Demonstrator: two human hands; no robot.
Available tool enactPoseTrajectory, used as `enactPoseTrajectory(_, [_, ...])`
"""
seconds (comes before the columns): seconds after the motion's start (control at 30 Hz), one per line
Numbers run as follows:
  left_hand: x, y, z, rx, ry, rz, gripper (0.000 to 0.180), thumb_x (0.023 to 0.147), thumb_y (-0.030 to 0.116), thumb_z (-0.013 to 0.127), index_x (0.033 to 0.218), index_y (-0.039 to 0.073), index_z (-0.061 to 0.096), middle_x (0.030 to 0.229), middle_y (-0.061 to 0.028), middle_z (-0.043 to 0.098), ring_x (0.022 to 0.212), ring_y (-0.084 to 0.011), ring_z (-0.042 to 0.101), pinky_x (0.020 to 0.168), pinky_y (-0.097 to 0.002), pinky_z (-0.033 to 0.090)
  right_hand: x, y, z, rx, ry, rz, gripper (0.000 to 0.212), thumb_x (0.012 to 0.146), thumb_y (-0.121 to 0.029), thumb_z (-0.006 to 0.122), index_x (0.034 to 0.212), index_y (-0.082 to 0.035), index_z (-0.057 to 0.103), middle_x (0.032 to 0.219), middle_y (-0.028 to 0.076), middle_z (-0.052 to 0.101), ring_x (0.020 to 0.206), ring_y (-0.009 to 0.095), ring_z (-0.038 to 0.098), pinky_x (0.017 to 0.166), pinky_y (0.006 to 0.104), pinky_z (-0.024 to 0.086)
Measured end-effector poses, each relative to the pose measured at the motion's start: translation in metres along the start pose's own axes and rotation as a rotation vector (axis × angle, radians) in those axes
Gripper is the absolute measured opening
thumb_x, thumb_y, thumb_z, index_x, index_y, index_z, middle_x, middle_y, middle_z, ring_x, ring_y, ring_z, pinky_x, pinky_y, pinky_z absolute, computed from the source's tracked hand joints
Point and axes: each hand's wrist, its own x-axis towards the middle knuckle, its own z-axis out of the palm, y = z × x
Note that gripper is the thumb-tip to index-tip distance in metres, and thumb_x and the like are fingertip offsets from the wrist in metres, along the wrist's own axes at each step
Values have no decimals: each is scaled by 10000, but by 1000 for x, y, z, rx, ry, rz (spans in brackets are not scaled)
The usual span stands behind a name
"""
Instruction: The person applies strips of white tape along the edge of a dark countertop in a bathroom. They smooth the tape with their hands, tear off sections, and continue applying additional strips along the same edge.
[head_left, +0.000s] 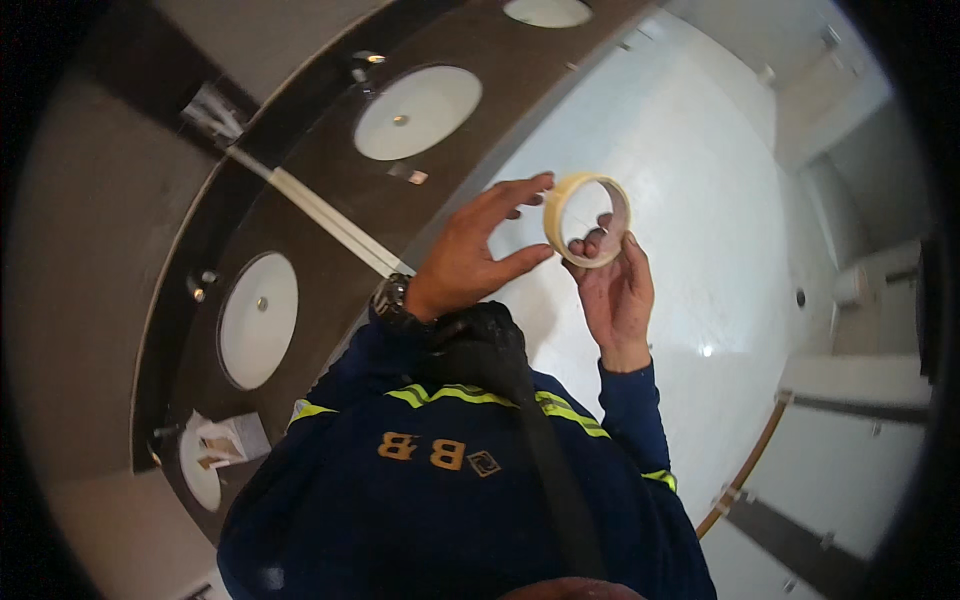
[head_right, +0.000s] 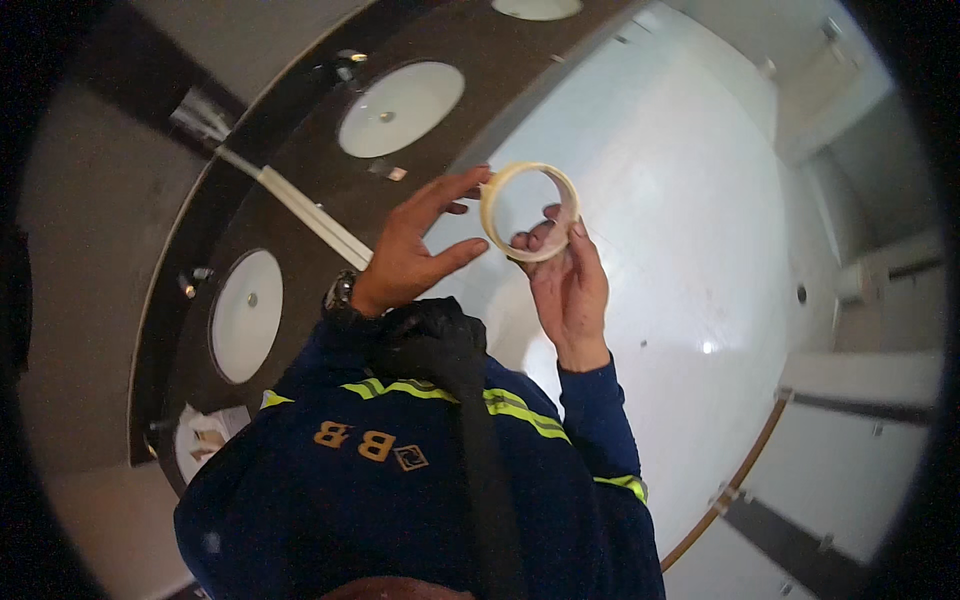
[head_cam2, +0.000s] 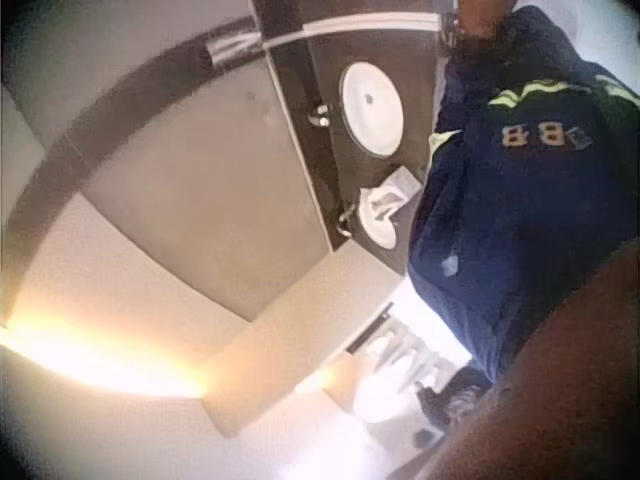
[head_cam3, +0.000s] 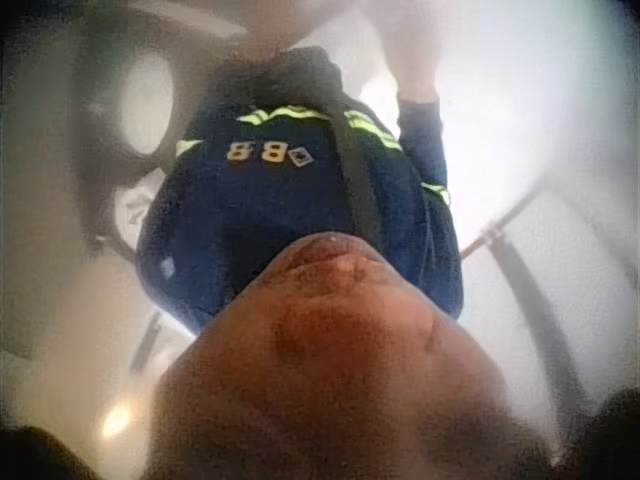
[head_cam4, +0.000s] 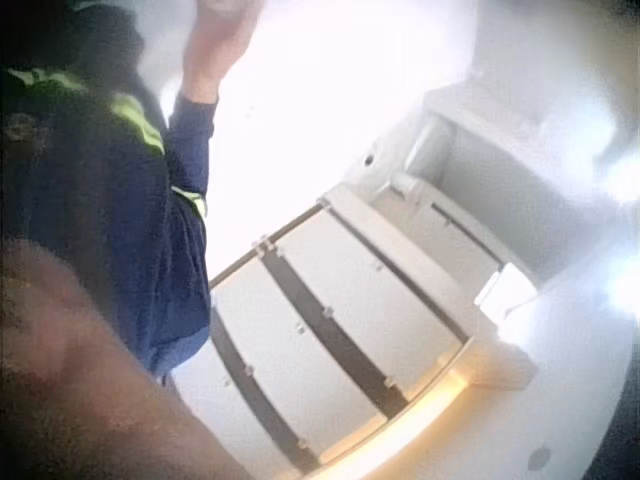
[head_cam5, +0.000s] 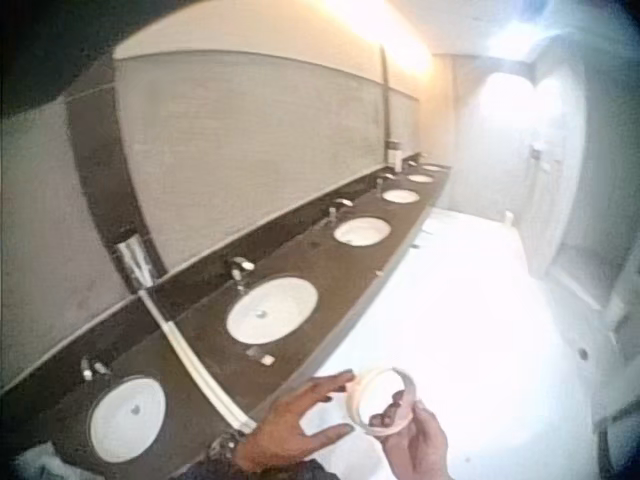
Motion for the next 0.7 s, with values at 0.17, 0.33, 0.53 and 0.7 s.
enactPoseTrajectory(0.17, [4,-25,-10,-5,165,25,673,884,152,801,1500,118,531,1554,-119,510,1405,-302,510,1108,-433,464,42,5,-2,-40,54,208,467,1081,-360,460,1426,-47,484,1272,104,619,1272,297,547,1141,493,388])
enactPoseTrajectory(0.33, [-8,-45,-40,119,368,-29,615,884,315,802,1419,95,593,1533,-135,524,1425,-337,483,1191,-464,389,102,19,13,-231,-102,520,453,1094,-362,468,1454,-91,514,1375,50,623,1215,172,594,989,335,465])
enactPoseTrajectory(0.53, [13,-33,-37,500,620,-191,602,888,336,774,1404,77,602,1503,-131,551,1396,-343,509,1171,-472,420,206,39,15,-103,-311,929,363,1115,-279,453,1412,-87,536,1356,54,633,1110,153,657,910,305,563])
enactPoseTrajectory(0.7, [-10,-24,-18,563,1011,-336,411,909,241,755,1262,50,667,1404,-127,620,1322,-338,563,1108,-468,465,247,87,22,-157,-536,1306,357,1110,-285,480,1404,-93,545,1331,66,646,1080,174,678,855,301,604])
